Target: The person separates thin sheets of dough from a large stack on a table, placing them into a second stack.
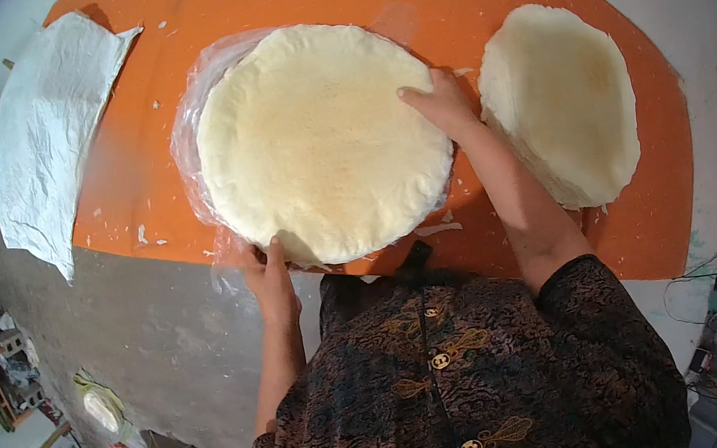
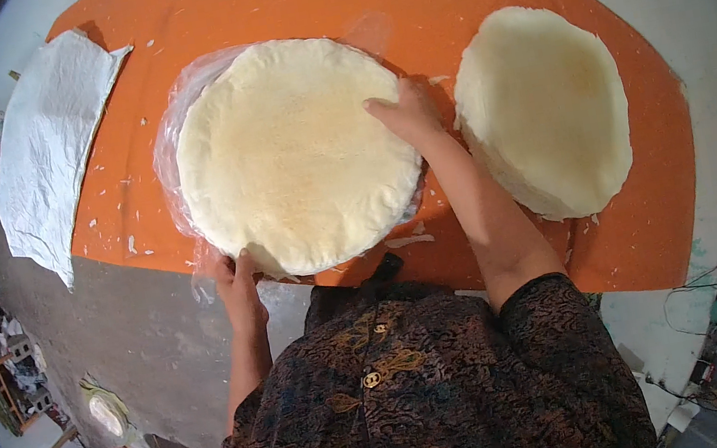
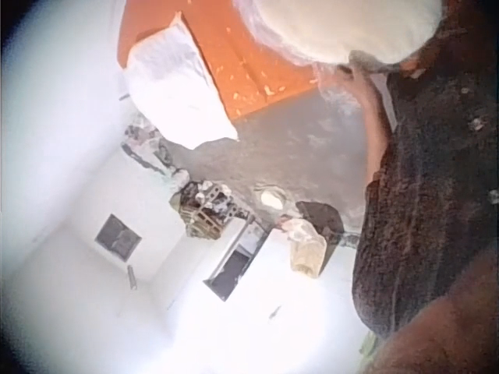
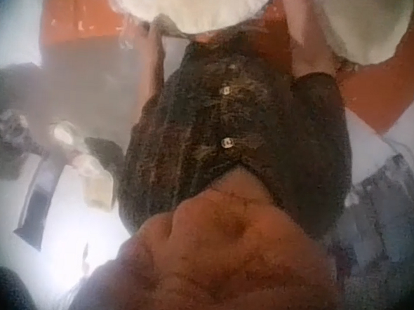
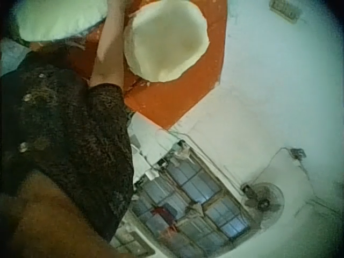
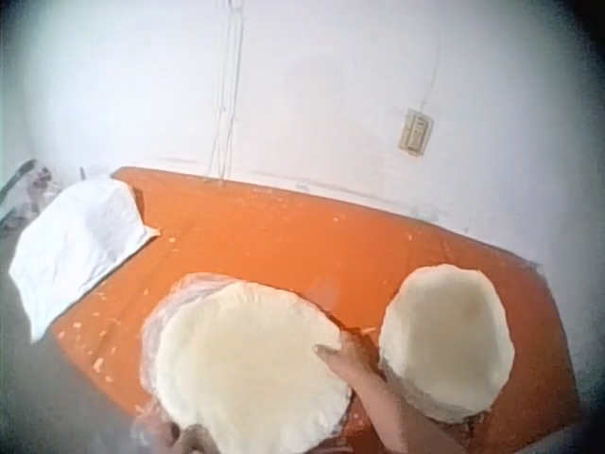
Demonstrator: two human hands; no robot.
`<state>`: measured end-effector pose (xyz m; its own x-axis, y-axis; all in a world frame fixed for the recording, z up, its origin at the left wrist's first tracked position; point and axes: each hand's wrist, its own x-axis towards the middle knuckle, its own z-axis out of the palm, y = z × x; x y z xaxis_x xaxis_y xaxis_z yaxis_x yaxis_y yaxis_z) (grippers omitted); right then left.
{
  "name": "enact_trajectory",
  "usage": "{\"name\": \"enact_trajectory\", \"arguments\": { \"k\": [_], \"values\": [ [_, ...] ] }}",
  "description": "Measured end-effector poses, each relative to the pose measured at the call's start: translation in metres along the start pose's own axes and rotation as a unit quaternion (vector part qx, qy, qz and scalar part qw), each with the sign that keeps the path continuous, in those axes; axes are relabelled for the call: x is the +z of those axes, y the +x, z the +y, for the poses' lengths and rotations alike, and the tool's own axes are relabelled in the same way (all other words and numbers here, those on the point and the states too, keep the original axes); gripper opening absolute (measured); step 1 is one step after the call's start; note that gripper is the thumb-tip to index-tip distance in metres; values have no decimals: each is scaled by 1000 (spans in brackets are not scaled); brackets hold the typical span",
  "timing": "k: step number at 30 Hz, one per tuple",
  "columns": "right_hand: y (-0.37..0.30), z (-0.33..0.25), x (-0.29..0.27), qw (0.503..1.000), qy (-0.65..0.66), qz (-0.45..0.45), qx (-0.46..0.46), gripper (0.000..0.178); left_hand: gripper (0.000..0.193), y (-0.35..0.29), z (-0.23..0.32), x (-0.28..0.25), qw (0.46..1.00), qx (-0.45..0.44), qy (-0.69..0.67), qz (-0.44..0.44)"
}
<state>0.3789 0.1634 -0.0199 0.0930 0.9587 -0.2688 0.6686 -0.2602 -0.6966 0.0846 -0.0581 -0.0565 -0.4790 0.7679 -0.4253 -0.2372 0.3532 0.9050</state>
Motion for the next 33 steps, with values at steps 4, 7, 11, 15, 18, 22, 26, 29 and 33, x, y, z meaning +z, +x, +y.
{"name": "enact_trajectory", "arguments": {
  "k": [4,7,11,15,18,22,26,29,33],
  "values": [
    [-1,8,1,992,84,-32,94,61,12,27,19,-2,996,-49,-73,-16],
    [-24,21,11,977,172,-33,119,62,8,76,43,-3,996,53,-37,-63],
    [-96,9,37,954,246,31,170,60,16,169,74,-10,987,-28,-121,-104],
    [-158,1,59,991,38,114,64,57,20,206,96,1,964,-26,-230,-127],
    [-161,-26,73,966,-107,184,-149,57,13,165,109,11,991,106,-60,-63],
    [-164,-131,113,944,-220,-106,-220,65,13,115,64,-34,995,9,-92,-41],
    [-153,-132,145,890,-312,-67,-325,57,14,63,33,-61,991,-67,-76,-81],
    [-149,-132,145,895,-300,-98,-316,51,14,45,29,-67,983,-107,-100,-107],
    [-140,-120,148,886,-305,-79,-339,30,16,35,57,-48,960,-137,-174,-169]
  ]
}}
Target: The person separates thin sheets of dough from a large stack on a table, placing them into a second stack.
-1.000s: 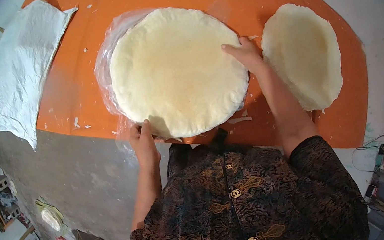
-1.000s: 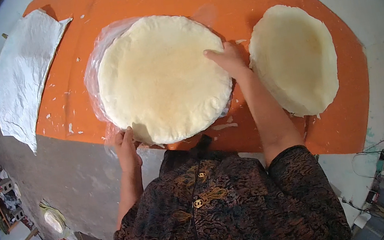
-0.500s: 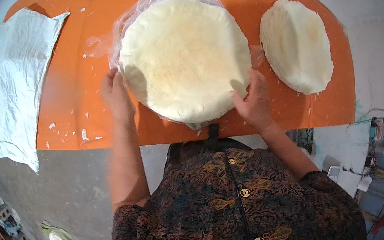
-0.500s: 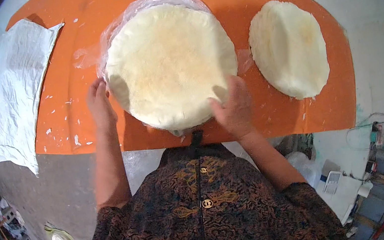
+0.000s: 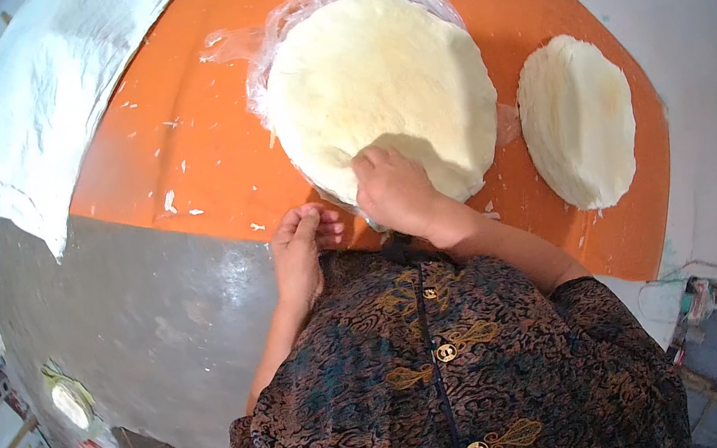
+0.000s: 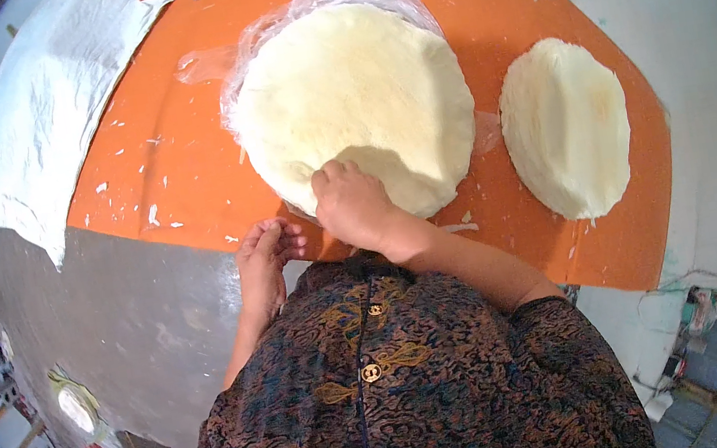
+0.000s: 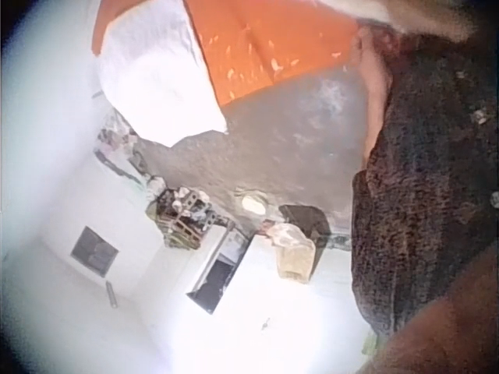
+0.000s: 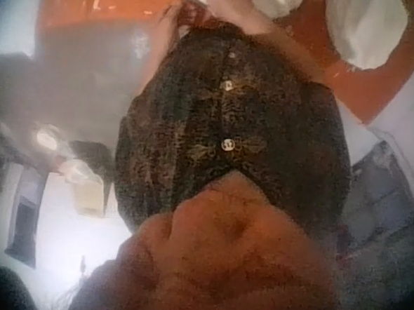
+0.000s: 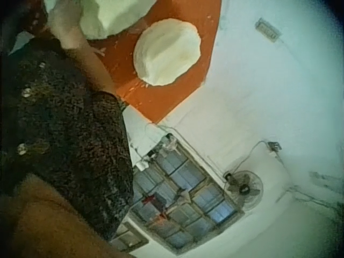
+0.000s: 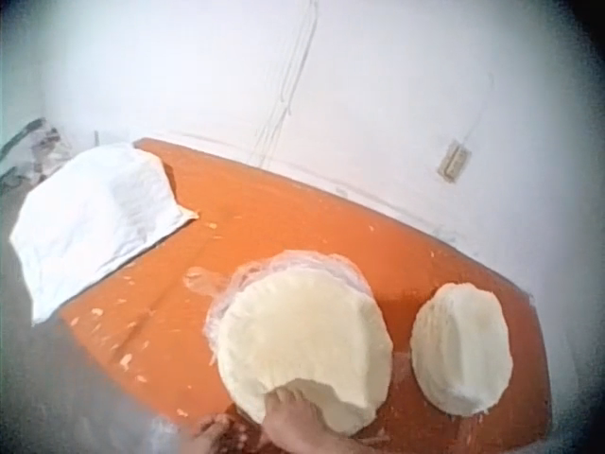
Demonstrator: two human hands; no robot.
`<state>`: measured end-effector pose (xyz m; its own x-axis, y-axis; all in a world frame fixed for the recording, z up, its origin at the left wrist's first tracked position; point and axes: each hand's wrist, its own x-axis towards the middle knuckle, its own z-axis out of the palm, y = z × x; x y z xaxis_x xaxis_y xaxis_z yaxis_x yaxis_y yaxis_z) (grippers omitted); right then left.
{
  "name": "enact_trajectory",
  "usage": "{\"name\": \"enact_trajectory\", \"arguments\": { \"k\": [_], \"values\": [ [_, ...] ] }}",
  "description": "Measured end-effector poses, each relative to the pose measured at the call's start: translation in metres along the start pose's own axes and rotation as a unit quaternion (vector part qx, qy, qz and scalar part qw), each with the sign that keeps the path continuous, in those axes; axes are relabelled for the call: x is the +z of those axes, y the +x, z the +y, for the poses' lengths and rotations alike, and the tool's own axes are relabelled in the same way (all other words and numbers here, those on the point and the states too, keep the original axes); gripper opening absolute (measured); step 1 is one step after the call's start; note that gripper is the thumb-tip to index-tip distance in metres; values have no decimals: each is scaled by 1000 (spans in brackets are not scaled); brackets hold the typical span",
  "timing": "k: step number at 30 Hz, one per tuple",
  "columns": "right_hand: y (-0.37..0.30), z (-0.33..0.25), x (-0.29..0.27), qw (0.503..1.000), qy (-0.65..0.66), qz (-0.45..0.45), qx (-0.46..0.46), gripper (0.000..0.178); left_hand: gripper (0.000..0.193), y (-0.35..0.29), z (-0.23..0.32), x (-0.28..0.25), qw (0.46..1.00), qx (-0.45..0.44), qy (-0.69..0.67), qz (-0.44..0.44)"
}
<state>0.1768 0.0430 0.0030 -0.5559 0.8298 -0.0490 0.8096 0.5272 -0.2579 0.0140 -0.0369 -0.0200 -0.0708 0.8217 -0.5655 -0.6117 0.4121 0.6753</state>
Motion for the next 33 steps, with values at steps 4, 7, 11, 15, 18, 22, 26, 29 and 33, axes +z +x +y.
{"name": "enact_trajectory", "arguments": {
  "k": [4,7,11,15,18,22,26,29,33],
  "values": [
    [14,17,-29,991,122,-41,42,26,21,17,8,28,1000,-11,-18,-23],
    [18,24,-39,957,246,-119,96,27,28,45,7,42,997,-62,-30,-30],
    [15,45,-29,926,347,-145,15,41,29,50,2,40,994,-85,-52,-37],
    [17,63,-19,856,467,-221,39,44,25,50,-1,38,995,-75,-57,-45],
    [20,62,-22,842,485,-232,49,42,24,47,3,38,995,-67,-51,-51],
    [25,69,-27,815,510,-255,100,31,19,46,-2,37,998,-48,-9,-44],
    [26,65,-15,887,415,-168,110,20,24,50,-5,38,998,-41,-9,-40],
    [26,42,-13,980,196,-23,5,18,34,57,5,42,996,-92,-15,-1],
    [31,51,-22,969,221,-84,65,18,40,52,10,50,996,-80,30,1]
  ]
}}
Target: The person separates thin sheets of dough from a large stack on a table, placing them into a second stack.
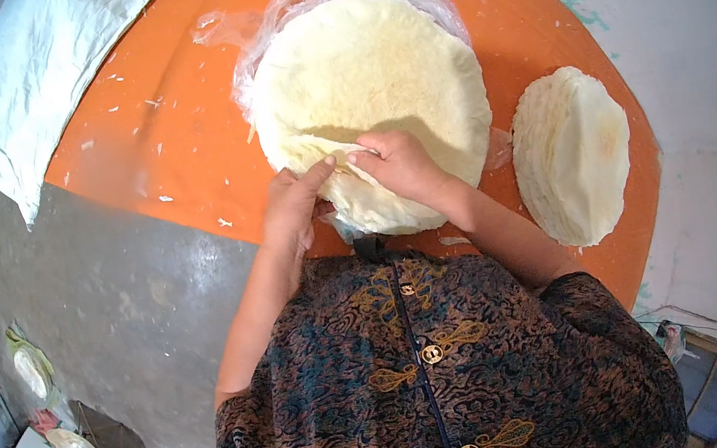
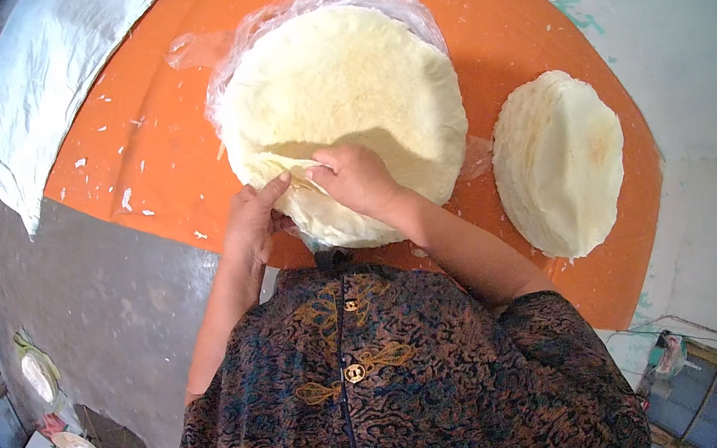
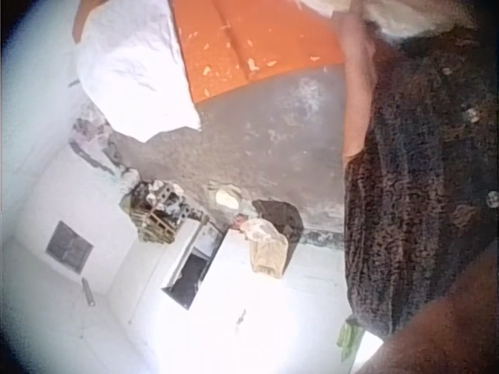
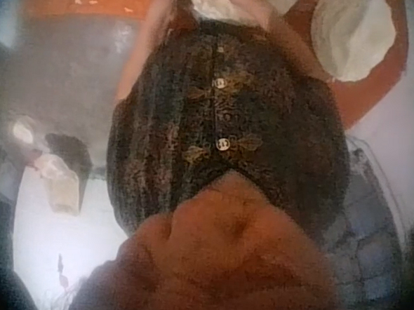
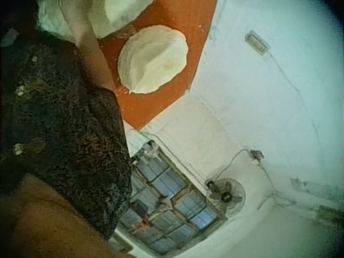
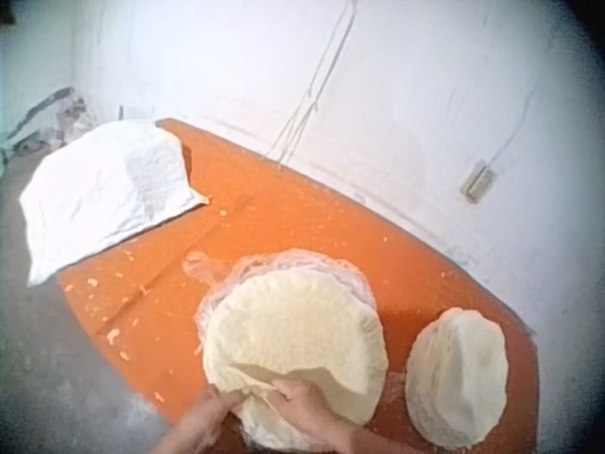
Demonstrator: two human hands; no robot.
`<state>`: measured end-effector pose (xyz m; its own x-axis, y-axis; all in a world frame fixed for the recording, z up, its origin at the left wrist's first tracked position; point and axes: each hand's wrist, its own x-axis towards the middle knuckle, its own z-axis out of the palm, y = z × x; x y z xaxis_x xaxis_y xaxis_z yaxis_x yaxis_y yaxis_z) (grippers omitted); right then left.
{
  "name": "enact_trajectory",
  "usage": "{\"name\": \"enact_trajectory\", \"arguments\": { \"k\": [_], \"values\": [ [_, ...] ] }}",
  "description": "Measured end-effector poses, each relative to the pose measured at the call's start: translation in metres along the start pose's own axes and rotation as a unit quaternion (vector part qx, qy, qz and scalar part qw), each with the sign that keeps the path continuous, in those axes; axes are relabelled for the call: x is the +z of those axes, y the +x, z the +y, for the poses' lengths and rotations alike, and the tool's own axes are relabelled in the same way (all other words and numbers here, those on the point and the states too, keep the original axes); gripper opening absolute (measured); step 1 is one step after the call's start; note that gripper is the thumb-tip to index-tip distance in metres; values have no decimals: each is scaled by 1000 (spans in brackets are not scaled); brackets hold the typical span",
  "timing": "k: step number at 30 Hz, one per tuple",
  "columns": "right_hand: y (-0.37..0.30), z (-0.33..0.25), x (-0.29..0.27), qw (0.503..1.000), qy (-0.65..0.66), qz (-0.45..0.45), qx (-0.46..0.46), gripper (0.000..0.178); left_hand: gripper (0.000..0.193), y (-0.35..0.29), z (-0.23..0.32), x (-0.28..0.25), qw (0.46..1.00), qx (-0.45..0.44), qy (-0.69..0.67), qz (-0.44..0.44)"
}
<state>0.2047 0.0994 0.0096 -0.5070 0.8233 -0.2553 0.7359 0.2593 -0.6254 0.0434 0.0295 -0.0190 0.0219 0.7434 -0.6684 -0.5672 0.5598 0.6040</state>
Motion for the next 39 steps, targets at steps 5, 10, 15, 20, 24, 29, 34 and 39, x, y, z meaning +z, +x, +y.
{"name": "enact_trajectory", "arguments": {
  "k": [5,10,15,20,24,29,34,39],
  "values": [
    [1,6,7,991,132,-21,22,21,31,-8,8,16,991,96,77,-41],
    [-5,-6,-25,923,345,21,170,33,27,20,-12,-5,997,4,-45,67],
    [-13,28,-122,887,369,222,168,19,28,24,-16,-14,998,-6,-35,45],
    [-52,-1,-262,853,236,463,55,15,25,21,-11,-4,998,-13,-29,46],
    [-46,-63,-257,929,136,345,3,18,20,9,-5,-8,999,-1,-40,-8],
    [-7,-28,-109,979,-104,134,-114,15,10,25,-25,-44,990,-6,-99,-101],
    [-24,-8,10,971,-221,9,-88,14,11,14,-15,-37,986,-24,-112,-121],
    [-39,-5,8,991,-108,22,-81,21,19,11,-16,-42,983,-22,-99,-155]
  ]
}}
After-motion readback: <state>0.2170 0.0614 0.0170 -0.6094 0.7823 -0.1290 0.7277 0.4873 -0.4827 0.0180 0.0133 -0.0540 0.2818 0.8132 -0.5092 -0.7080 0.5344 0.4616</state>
